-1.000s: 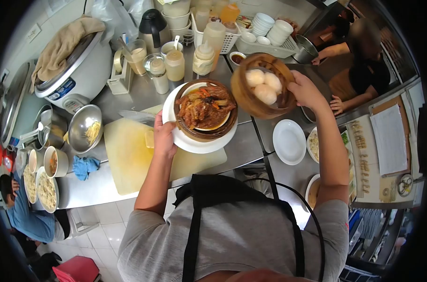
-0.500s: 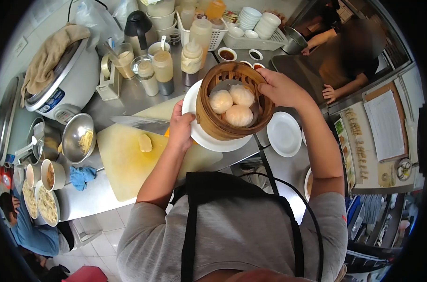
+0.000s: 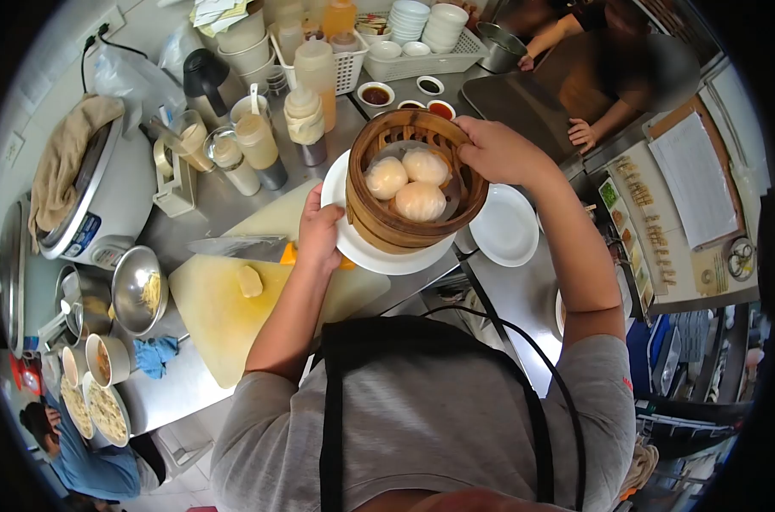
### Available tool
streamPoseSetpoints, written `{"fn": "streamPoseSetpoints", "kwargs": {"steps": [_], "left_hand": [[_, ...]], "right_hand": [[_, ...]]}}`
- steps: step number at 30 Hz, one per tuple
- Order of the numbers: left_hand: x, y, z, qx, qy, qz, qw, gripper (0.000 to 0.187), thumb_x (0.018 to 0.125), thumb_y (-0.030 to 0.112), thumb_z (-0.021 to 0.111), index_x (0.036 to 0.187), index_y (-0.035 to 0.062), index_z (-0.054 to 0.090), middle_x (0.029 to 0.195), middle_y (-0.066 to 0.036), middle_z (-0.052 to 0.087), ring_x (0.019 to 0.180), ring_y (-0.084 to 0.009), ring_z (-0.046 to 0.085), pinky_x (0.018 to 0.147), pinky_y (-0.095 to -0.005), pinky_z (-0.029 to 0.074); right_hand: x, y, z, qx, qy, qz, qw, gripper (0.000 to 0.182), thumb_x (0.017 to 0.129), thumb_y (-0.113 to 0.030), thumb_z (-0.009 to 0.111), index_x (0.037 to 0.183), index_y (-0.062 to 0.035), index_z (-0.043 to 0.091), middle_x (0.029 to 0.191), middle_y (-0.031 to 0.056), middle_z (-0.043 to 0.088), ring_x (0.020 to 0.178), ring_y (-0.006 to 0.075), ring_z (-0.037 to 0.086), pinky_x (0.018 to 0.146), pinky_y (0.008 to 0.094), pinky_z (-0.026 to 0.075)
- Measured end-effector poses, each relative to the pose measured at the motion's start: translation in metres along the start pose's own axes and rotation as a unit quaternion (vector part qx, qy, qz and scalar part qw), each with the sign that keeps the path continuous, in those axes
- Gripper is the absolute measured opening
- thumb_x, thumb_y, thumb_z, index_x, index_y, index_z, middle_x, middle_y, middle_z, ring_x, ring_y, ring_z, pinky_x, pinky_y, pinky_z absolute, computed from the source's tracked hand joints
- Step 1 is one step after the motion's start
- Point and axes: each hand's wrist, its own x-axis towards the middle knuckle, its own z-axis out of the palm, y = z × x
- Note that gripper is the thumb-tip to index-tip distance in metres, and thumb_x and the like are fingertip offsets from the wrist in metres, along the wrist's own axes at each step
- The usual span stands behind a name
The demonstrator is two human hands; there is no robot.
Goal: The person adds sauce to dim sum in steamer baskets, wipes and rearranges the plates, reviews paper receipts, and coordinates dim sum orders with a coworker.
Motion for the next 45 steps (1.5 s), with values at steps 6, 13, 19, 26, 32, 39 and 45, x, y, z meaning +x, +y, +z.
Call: {"fn": "streamPoseSetpoints", "kwargs": {"steps": [6, 13, 19, 26, 32, 39, 45], "left_hand": [[0.019, -0.015, 0.021, 0.025, -0.018, -0.01, 0.999, 0.041, 0.065, -0.005, 0.038, 0.105, 0.0036, 0.039, 0.092, -0.01, 0.051, 0.079, -0.0178, 0.053, 0.07, -0.0298, 0.046], [0.041, -0.047, 0.06, 0.026, -0.022, -0.02, 0.999, 0.042, 0.064, -0.005, 0.038, 0.106, 0.0024, 0.04, 0.093, -0.01, 0.052, 0.08, -0.0182, 0.052, 0.07, -0.0295, 0.046], [0.074, -0.078, 0.105, 0.027, -0.041, -0.016, 0.999, 0.045, 0.065, -0.006, 0.035, 0.109, 0.0022, 0.039, 0.097, -0.012, 0.052, 0.086, -0.0206, 0.053, 0.074, -0.032, 0.046], [0.141, -0.119, 0.168, 0.054, -0.078, -0.028, 0.995, 0.048, 0.065, -0.005, 0.036, 0.112, 0.0053, 0.037, 0.099, -0.012, 0.05, 0.09, -0.0239, 0.051, 0.076, -0.0374, 0.045], [0.205, -0.172, 0.222, 0.042, -0.134, -0.093, 0.986, 0.043, 0.067, -0.004, 0.038, 0.109, 0.006, 0.039, 0.098, -0.013, 0.051, 0.086, -0.025, 0.053, 0.075, -0.0379, 0.046], [0.282, -0.2, 0.272, 0.33, -0.12, -0.128, 0.928, 0.048, 0.08, 0.018, 0.043, 0.124, 0.011, 0.027, 0.107, -0.011, 0.048, 0.088, -0.0218, 0.053, 0.071, -0.0383, 0.046], [0.333, -0.145, 0.297, 0.366, -0.121, -0.004, 0.923, 0.029, 0.08, 0.014, 0.043, 0.109, 0.0101, 0.039, 0.096, -0.009, 0.052, 0.072, -0.0206, 0.057, 0.054, -0.0285, 0.047]], "right_hand": [[-0.011, 0.021, -0.01, -0.003, 0.016, 0.056, 0.998, 0.031, 0.071, -0.011, 0.043, 0.1, 0.0008, 0.047, 0.079, 0.017, 0.057, 0.071, 0.0254, 0.057, 0.064, 0.0329, 0.044], [-0.023, 0.075, -0.022, -0.012, 0.072, 0.057, 0.996, 0.03, 0.071, -0.011, 0.043, 0.098, 0.0013, 0.047, 0.077, 0.0177, 0.057, 0.073, 0.0269, 0.057, 0.064, 0.0348, 0.043], [-0.029, 0.126, -0.056, 0.179, 0.017, 0.132, 0.975, 0.034, 0.081, -0.033, 0.039, 0.093, -0.0023, 0.049, 0.068, 0.0126, 0.055, 0.06, 0.0214, 0.055, 0.051, 0.031, 0.044], [-0.011, 0.263, 0.014, 0.656, 0.07, 0.176, 0.73, 0.045, 0.083, -0.044, 0.037, 0.109, -0.0088, 0.046, 0.09, 0.0116, 0.056, 0.072, 0.0231, 0.057, 0.056, 0.0425, 0.048], [0.023, 0.311, 0.028, 0.757, 0.284, 0.173, 0.562, 0.028, 0.087, -0.019, 0.036, 0.108, -0.0034, 0.046, 0.101, 0.0102, 0.054, 0.087, 0.0219, 0.055, 0.073, 0.0344, 0.046], [0.051, 0.383, 0.035, 0.734, 0.439, 0.216, 0.471, 0.028, 0.089, -0.02, 0.032, 0.107, -0.0035, 0.046, 0.1, 0.0072, 0.053, 0.091, 0.0186, 0.051, 0.078, 0.0294, 0.041], [0.086, 0.429, 0.051, 0.669, 0.542, 0.263, 0.434, 0.028, 0.089, -0.019, 0.032, 0.11, -0.0031, 0.043, 0.104, 0.0088, 0.05, 0.092, 0.0191, 0.049, 0.079, 0.0307, 0.039]]}}
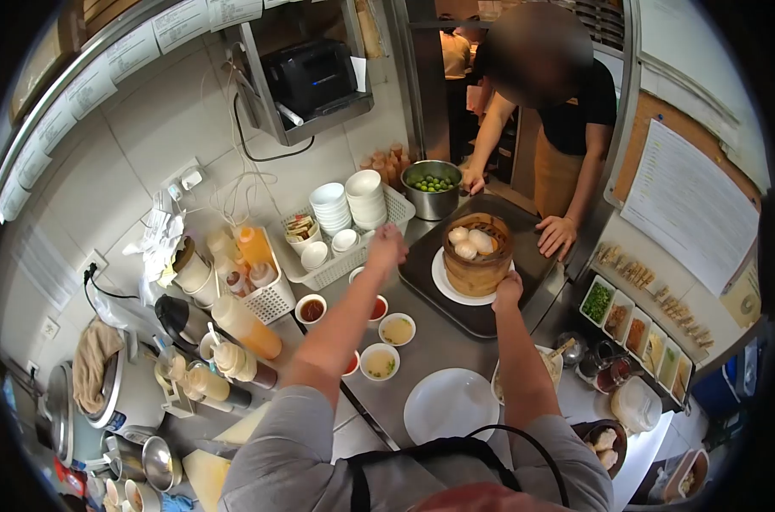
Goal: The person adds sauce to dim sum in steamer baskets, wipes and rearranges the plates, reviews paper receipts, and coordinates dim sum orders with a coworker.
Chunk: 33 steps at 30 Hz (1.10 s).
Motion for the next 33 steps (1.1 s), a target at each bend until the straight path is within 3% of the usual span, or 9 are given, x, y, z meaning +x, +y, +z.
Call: {"fn": "streamPoseSetpoints", "kwargs": {"steps": [4, 11, 14, 16, 18, 20, 26, 27, 33], "left_hand": [[0.008, 0.111, -0.018, 0.023, -0.013, 0.175, 0.984, 0.028, 0.081, 0.013, 0.043, 0.108, 0.0066, 0.04, 0.09, -0.012, 0.055, 0.069, -0.0204, 0.058, 0.054, -0.0282, 0.048], [0.018, 0.253, -0.022, 0.12, 0.038, 0.303, 0.945, 0.028, 0.08, 0.015, 0.046, 0.106, 0.0074, 0.043, 0.084, -0.006, 0.054, 0.066, -0.0158, 0.056, 0.056, -0.0282, 0.046], [0.024, 0.289, -0.016, 0.139, 0.051, 0.32, 0.936, 0.038, 0.079, 0.018, 0.048, 0.114, 0.0072, 0.041, 0.097, -0.006, 0.051, 0.086, -0.0184, 0.051, 0.071, -0.0324, 0.044], [0.032, 0.324, -0.009, 0.164, 0.079, 0.412, 0.893, 0.048, 0.075, 0.017, 0.053, 0.118, 0.0013, 0.04, 0.1, -0.008, 0.052, 0.086, -0.0163, 0.049, 0.07, -0.0273, 0.04], [0.058, 0.356, -0.016, 0.185, 0.059, 0.416, 0.888, 0.047, 0.078, 0.021, 0.05, 0.121, 0.0058, 0.037, 0.119, -0.009, 0.042, 0.109, -0.0215, 0.037, 0.092, -0.0348, 0.027], [0.054, 0.373, -0.007, 0.171, 0.073, 0.449, 0.874, 0.044, 0.077, 0.016, 0.048, 0.118, 0.0013, 0.041, 0.117, -0.015, 0.045, 0.111, -0.0249, 0.037, 0.09, -0.034, 0.029], [0.077, 0.407, -0.008, 0.175, 0.099, 0.485, 0.851, 0.04, 0.078, 0.013, 0.046, 0.116, 0.0015, 0.042, 0.113, -0.014, 0.047, 0.105, -0.0244, 0.042, 0.088, -0.0329, 0.032], [0.111, 0.421, -0.028, 0.157, 0.025, 0.485, 0.86, 0.049, 0.079, 0.021, 0.049, 0.122, 0.0022, 0.035, 0.125, -0.012, 0.037, 0.118, -0.0226, 0.029, 0.098, -0.0332, 0.019], [0.034, 0.385, 0.003, 0.069, 0.033, 0.441, 0.894, 0.042, 0.083, 0.023, 0.044, 0.12, 0.0028, 0.039, 0.126, -0.01, 0.037, 0.118, -0.021, 0.029, 0.097, -0.0349, 0.019]], "right_hand": [[0.016, 0.009, 0.003, -0.033, 0.056, -0.01, 0.998, 0.029, 0.089, -0.02, 0.03, 0.11, -0.0036, 0.043, 0.105, 0.0092, 0.048, 0.092, 0.0199, 0.048, 0.079, 0.0319, 0.038], [0.042, 0.034, 0.007, -0.019, 0.122, -0.036, 0.992, 0.035, 0.09, -0.022, 0.03, 0.111, 0.0022, 0.043, 0.107, 0.015, 0.049, 0.093, 0.0249, 0.049, 0.08, 0.0327, 0.038], [0.053, 0.052, -0.002, -0.061, 0.103, -0.059, 0.991, 0.037, 0.09, -0.024, 0.028, 0.115, 0.0013, 0.038, 0.111, 0.0151, 0.046, 0.094, 0.0251, 0.048, 0.081, 0.0334, 0.038], [0.042, 0.04, 0.0, -0.039, 0.094, 0.035, 0.994, 0.042, 0.09, -0.029, 0.027, 0.121, -0.0012, 0.032, 0.116, 0.0144, 0.042, 0.098, 0.0261, 0.047, 0.083, 0.0359, 0.037], [0.03, 0.013, 0.008, -0.025, 0.062, 0.135, 0.989, 0.048, 0.089, -0.035, 0.024, 0.125, -0.0038, 0.025, 0.122, 0.0137, 0.036, 0.105, 0.0274, 0.042, 0.086, 0.0403, 0.034], [0.021, -0.009, 0.01, -0.026, 0.009, 0.245, 0.969, 0.054, 0.088, -0.042, 0.019, 0.128, -0.0064, 0.018, 0.128, 0.0129, 0.029, 0.114, 0.0289, 0.036, 0.092, 0.0468, 0.028], [-0.01, -0.054, 0.015, -0.126, -0.014, 0.266, 0.956, 0.061, 0.085, -0.051, 0.02, 0.132, -0.0132, 0.014, 0.134, 0.0117, 0.018, 0.121, 0.0343, 0.021, 0.094, 0.0558, 0.014], [-0.009, -0.055, 0.013, -0.116, -0.024, 0.252, 0.96, 0.062, 0.084, -0.052, 0.022, 0.132, -0.0138, 0.014, 0.135, 0.0113, 0.018, 0.122, 0.0338, 0.02, 0.094, 0.0551, 0.014], [-0.023, -0.07, -0.007, -0.043, -0.031, 0.155, 0.987, 0.063, 0.08, -0.053, 0.037, 0.131, -0.0183, 0.022, 0.135, 0.0076, 0.019, 0.112, 0.0288, 0.029, 0.09, 0.0497, 0.022]]}}
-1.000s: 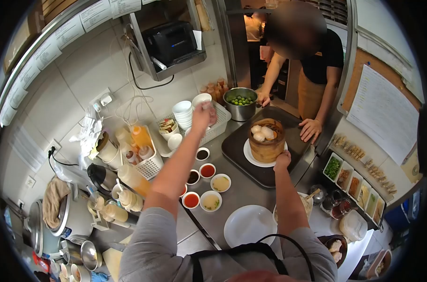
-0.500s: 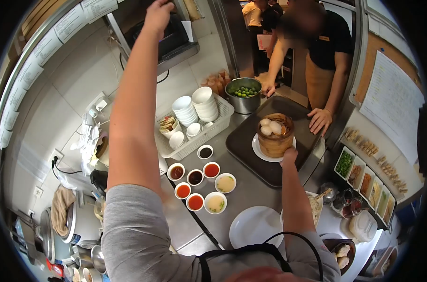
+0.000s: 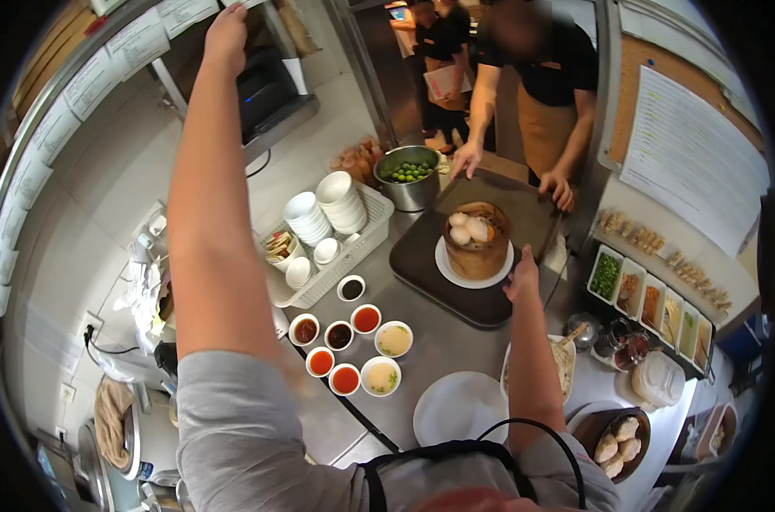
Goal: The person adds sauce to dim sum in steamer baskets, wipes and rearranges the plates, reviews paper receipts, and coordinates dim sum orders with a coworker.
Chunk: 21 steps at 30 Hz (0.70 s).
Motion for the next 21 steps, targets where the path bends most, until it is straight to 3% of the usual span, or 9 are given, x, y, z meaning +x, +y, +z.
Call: {"fn": "streamPoseSetpoints", "kwargs": {"steps": [1, 3, 7, 8, 11, 12, 15, 16, 21], "left_hand": [[-0.015, 0.001, 0.005, -0.016, 0.003, -0.014, 1.0, 0.041, 0.084, 0.023, 0.043, 0.12, 0.0029, 0.04, 0.126, -0.009, 0.037, 0.118, -0.0208, 0.029, 0.097, -0.0352, 0.02], [-0.041, -0.009, 0.005, -0.017, -0.042, -0.035, 0.998, 0.039, 0.084, 0.025, 0.042, 0.118, 0.0046, 0.042, 0.122, -0.006, 0.04, 0.112, -0.0188, 0.034, 0.093, -0.0347, 0.024], [-0.144, -0.03, -0.005, -0.039, -0.165, -0.103, 0.98, 0.039, 0.083, 0.028, 0.043, 0.114, 0.0057, 0.046, 0.113, -0.003, 0.045, 0.103, -0.0165, 0.041, 0.085, -0.0327, 0.033], [-0.184, -0.032, -0.008, 0.024, -0.21, -0.067, 0.975, 0.04, 0.082, 0.027, 0.044, 0.115, 0.0051, 0.045, 0.113, -0.004, 0.045, 0.103, -0.017, 0.041, 0.085, -0.032, 0.033], [-0.299, -0.034, -0.012, -0.046, -0.277, -0.156, 0.947, 0.046, 0.082, 0.031, 0.045, 0.12, 0.0051, 0.039, 0.114, -0.004, 0.044, 0.107, -0.0154, 0.039, 0.087, -0.0297, 0.032], [-0.328, -0.025, -0.017, -0.055, -0.282, -0.187, 0.939, 0.039, 0.08, 0.013, 0.042, 0.118, 0.0035, 0.04, 0.106, -0.004, 0.042, 0.102, -0.0133, 0.037, 0.091, -0.0257, 0.025], [-0.385, -0.018, -0.039, -0.089, -0.281, -0.177, 0.939, 0.041, 0.079, 0.007, 0.04, 0.12, 0.0012, 0.037, 0.116, -0.008, 0.034, 0.106, -0.0183, 0.035, 0.092, -0.0286, 0.027], [-0.399, -0.013, -0.047, -0.109, -0.263, -0.206, 0.936, 0.041, 0.08, 0.007, 0.04, 0.12, 0.001, 0.037, 0.116, -0.008, 0.033, 0.106, -0.0185, 0.035, 0.092, -0.0287, 0.027], [-0.457, 0.007, -0.091, -0.137, -0.214, -0.215, 0.943, 0.041, 0.081, 0.008, 0.041, 0.122, 0.0007, 0.035, 0.119, -0.008, 0.03, 0.107, -0.0182, 0.034, 0.093, -0.0299, 0.026]], "right_hand": [[-0.005, 0.0, -0.001, 0.015, 0.009, -0.067, 0.998, 0.057, 0.08, -0.048, 0.04, 0.128, -0.0185, 0.027, 0.13, 0.006, 0.026, 0.108, 0.0239, 0.034, 0.082, 0.0412, 0.03], [-0.031, -0.009, 0.007, 0.037, 0.012, -0.172, 0.984, 0.053, 0.08, -0.044, 0.043, 0.123, -0.0153, 0.034, 0.121, 0.0038, 0.037, 0.101, 0.0171, 0.04, 0.077, 0.0322, 0.033], [-0.092, -0.025, 0.035, -0.042, -0.171, -0.334, 0.926, 0.052, 0.078, -0.038, 0.049, 0.119, -0.0086, 0.038, 0.11, 0.003, 0.044, 0.09, 0.0113, 0.045, 0.077, 0.0258, 0.035], [-0.112, -0.024, 0.046, -0.06, -0.221, -0.324, 0.918, 0.054, 0.077, -0.031, 0.054, 0.121, -0.0064, 0.035, 0.109, 0.0065, 0.044, 0.091, 0.0135, 0.046, 0.079, 0.0271, 0.036], [-0.157, -0.007, 0.068, -0.098, -0.362, -0.299, 0.877, 0.064, 0.073, -0.019, 0.061, 0.125, -0.0024, 0.027, 0.109, 0.0134, 0.044, 0.092, 0.0163, 0.047, 0.082, 0.0293, 0.038], [-0.161, 0.004, 0.073, -0.127, -0.375, -0.329, 0.857, 0.06, 0.075, -0.016, 0.059, 0.124, -0.0011, 0.027, 0.109, 0.0131, 0.044, 0.092, 0.016, 0.047, 0.08, 0.0268, 0.038], [-0.189, 0.028, 0.09, -0.044, -0.449, -0.324, 0.832, 0.047, 0.078, -0.01, 0.054, 0.119, 0.0017, 0.033, 0.106, 0.0119, 0.048, 0.091, 0.014, 0.048, 0.078, 0.0253, 0.04], [-0.195, 0.037, 0.095, -0.049, -0.433, -0.308, 0.846, 0.032, 0.081, -0.005, 0.047, 0.111, 0.0035, 0.04, 0.099, 0.0088, 0.053, 0.087, 0.011, 0.05, 0.076, 0.0234, 0.04], [-0.237, 0.074, 0.103, -0.068, -0.428, -0.203, 0.878, 0.026, 0.083, -0.006, 0.042, 0.107, 0.004, 0.046, 0.095, 0.0068, 0.055, 0.083, 0.0089, 0.052, 0.075, 0.0217, 0.04]]}}
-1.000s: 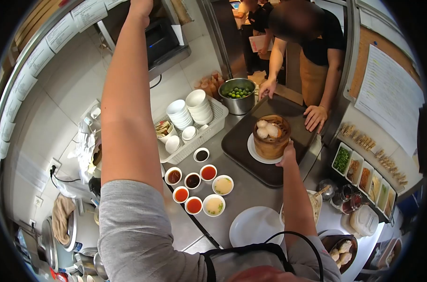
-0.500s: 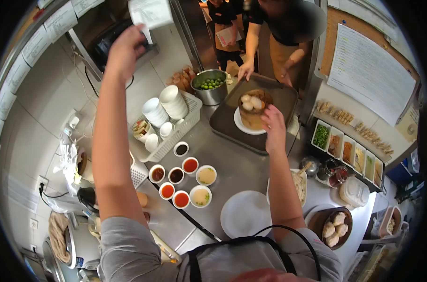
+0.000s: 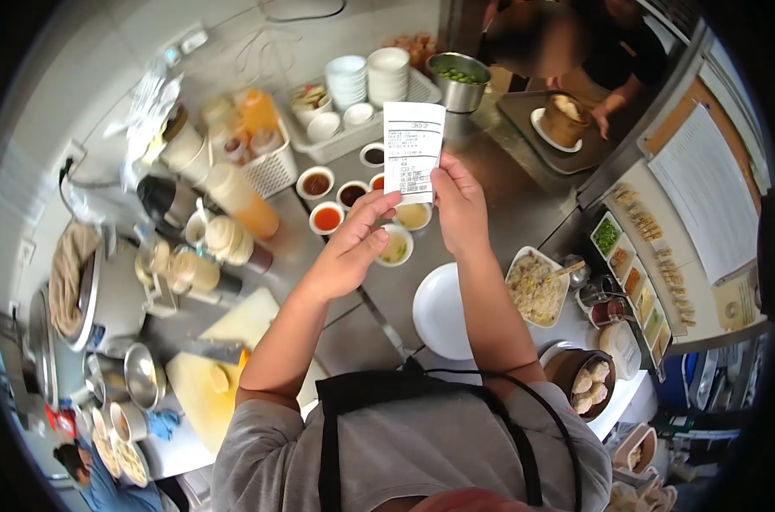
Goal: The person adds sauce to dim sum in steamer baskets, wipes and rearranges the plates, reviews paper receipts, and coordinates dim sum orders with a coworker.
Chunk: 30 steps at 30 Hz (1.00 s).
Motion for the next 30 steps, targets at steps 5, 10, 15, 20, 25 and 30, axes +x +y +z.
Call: {"fn": "streamPoseSetpoints", "kwargs": {"steps": [5, 10, 15, 20, 25, 30], "left_hand": [[-0.066, -0.002, -0.017, -0.069, 0.043, -0.051, 0.995, 0.042, 0.083, 0.014, 0.043, 0.122, 0.0022, 0.035, 0.12, -0.006, 0.03, 0.107, -0.0174, 0.034, 0.091, -0.0293, 0.027], [-0.126, -0.023, -0.016, -0.125, 0.103, -0.107, 0.981, 0.042, 0.08, 0.013, 0.05, 0.12, 0.0055, 0.039, 0.119, -0.005, 0.033, 0.103, -0.0165, 0.038, 0.086, -0.0289, 0.032], [-0.17, -0.111, -0.018, 0.219, 0.22, -0.123, 0.942, 0.034, 0.069, 0.013, 0.062, 0.102, 0.0081, 0.054, 0.101, -0.009, 0.052, 0.094, -0.0232, 0.046, 0.083, -0.0327, 0.035], [-0.198, -0.123, 0.0, 0.479, 0.161, -0.13, 0.853, 0.035, 0.06, 0.017, 0.066, 0.094, 0.0101, 0.059, 0.095, -0.007, 0.056, 0.095, -0.0252, 0.045, 0.084, -0.0378, 0.03], [-0.203, -0.127, 0.006, 0.541, 0.091, -0.139, 0.824, 0.045, 0.059, 0.022, 0.067, 0.101, 0.0088, 0.055, 0.1, -0.004, 0.052, 0.098, -0.0242, 0.041, 0.083, -0.0382, 0.028], [-0.204, -0.129, 0.003, 0.532, 0.079, -0.14, 0.832, 0.047, 0.059, 0.025, 0.067, 0.101, 0.0081, 0.054, 0.102, -0.004, 0.05, 0.097, -0.0247, 0.04, 0.082, -0.0387, 0.029]], "right_hand": [[-0.033, 0.04, 0.031, -0.023, -0.022, 0.006, 0.999, 0.036, 0.082, -0.006, 0.042, 0.117, 0.0021, 0.038, 0.091, 0.0074, 0.057, 0.077, 0.0096, 0.053, 0.07, 0.0224, 0.042], [-0.08, 0.081, 0.04, -0.171, -0.054, 0.023, 0.984, 0.044, 0.08, -0.005, 0.042, 0.122, 0.0017, 0.03, 0.081, 0.0092, 0.058, 0.07, 0.0095, 0.053, 0.064, 0.0223, 0.042], [-0.141, 0.14, 0.028, -0.203, -0.073, 0.212, 0.953, 0.05, 0.078, -0.006, 0.044, 0.124, 0.0, 0.025, 0.074, 0.0082, 0.058, 0.064, 0.0093, 0.052, 0.058, 0.0228, 0.041], [-0.18, 0.169, 0.017, -0.438, -0.114, 0.215, 0.865, 0.054, 0.076, -0.007, 0.046, 0.124, 0.0005, 0.025, 0.073, 0.0135, 0.057, 0.062, 0.0209, 0.055, 0.061, 0.0311, 0.043], [-0.191, 0.165, 0.02, -0.607, -0.072, -0.006, 0.791, 0.031, 0.07, -0.006, 0.051, 0.1, -0.0146, 0.054, 0.096, 0.0095, 0.046, 0.089, 0.0307, 0.044, 0.077, 0.0385, 0.036], [-0.2, 0.18, 0.039, -0.676, -0.125, -0.035, 0.725, 0.02, 0.065, -0.006, 0.052, 0.076, -0.0187, 0.061, 0.097, 0.0057, 0.046, 0.092, 0.0263, 0.042, 0.077, 0.0393, 0.034]]}}
